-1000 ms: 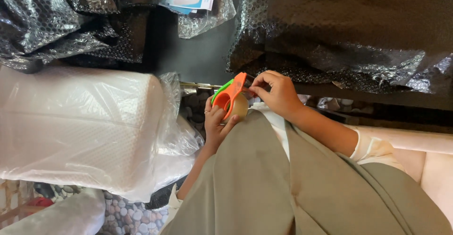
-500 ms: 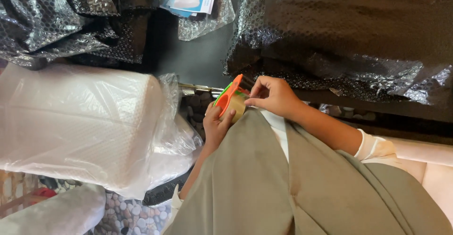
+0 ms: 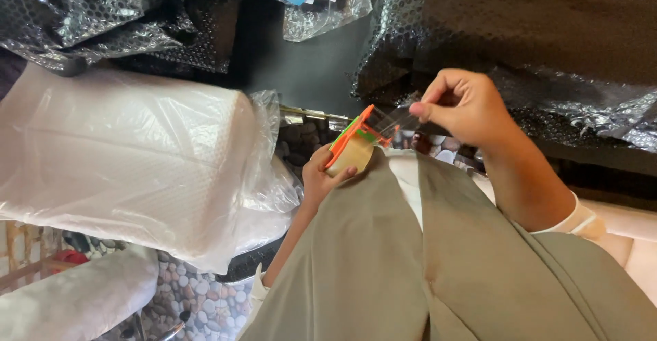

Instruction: The person wraps a rectangular item in black bubble wrap, folds the edges, and secures them with clear tape using a handheld dispenser. They then use a feather duster to wipe the surface of the wrapped package.

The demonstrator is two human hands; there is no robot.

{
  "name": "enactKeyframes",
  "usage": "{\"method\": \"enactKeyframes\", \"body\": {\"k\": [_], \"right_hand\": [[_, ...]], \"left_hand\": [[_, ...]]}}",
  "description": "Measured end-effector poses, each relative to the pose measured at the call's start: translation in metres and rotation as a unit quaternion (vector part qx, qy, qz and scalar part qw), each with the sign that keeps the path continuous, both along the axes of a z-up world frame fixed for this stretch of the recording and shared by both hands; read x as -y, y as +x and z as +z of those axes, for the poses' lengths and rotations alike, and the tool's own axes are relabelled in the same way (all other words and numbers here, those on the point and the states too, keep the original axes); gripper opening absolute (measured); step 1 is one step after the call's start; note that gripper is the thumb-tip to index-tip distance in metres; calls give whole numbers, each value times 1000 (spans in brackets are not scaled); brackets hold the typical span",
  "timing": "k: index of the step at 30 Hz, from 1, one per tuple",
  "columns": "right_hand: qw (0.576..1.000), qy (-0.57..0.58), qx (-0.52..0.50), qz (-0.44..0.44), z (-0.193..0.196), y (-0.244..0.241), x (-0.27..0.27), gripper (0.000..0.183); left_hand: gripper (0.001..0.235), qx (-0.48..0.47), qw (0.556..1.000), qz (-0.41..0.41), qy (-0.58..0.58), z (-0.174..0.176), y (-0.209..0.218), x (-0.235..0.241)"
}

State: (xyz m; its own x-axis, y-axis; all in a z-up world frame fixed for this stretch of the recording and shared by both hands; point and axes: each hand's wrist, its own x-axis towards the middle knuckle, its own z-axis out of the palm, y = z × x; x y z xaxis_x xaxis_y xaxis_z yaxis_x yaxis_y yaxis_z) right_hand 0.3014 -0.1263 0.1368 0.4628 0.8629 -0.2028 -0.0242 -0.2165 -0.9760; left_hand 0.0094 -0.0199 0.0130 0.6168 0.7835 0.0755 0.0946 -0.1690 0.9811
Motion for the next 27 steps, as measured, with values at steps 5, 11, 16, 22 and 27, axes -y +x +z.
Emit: {"method": "enactKeyframes", "body": {"k": [5, 11, 16, 22, 27], "right_hand": [[998, 14, -50, -18, -76, 19, -20, 22], [978, -27, -205, -34, -154, -22, -46, 21], [916, -79, -393, 3, -211, -83, -42, 21], [938, -210, -264, -75, -286, -107, -7, 24], [954, -185, 232, -33, -249, -73, 14, 22]], "left_hand": [[49, 77, 996, -23, -34, -17, -19, -9], [46, 141, 986, -84, -7, -39, -44, -24], [43, 199, 972, -104, 72, -55, -69, -35], [49, 222, 964, -114, 93, -48, -98, -44], [51, 175, 970, -44, 164, -42, -111, -62]]}}
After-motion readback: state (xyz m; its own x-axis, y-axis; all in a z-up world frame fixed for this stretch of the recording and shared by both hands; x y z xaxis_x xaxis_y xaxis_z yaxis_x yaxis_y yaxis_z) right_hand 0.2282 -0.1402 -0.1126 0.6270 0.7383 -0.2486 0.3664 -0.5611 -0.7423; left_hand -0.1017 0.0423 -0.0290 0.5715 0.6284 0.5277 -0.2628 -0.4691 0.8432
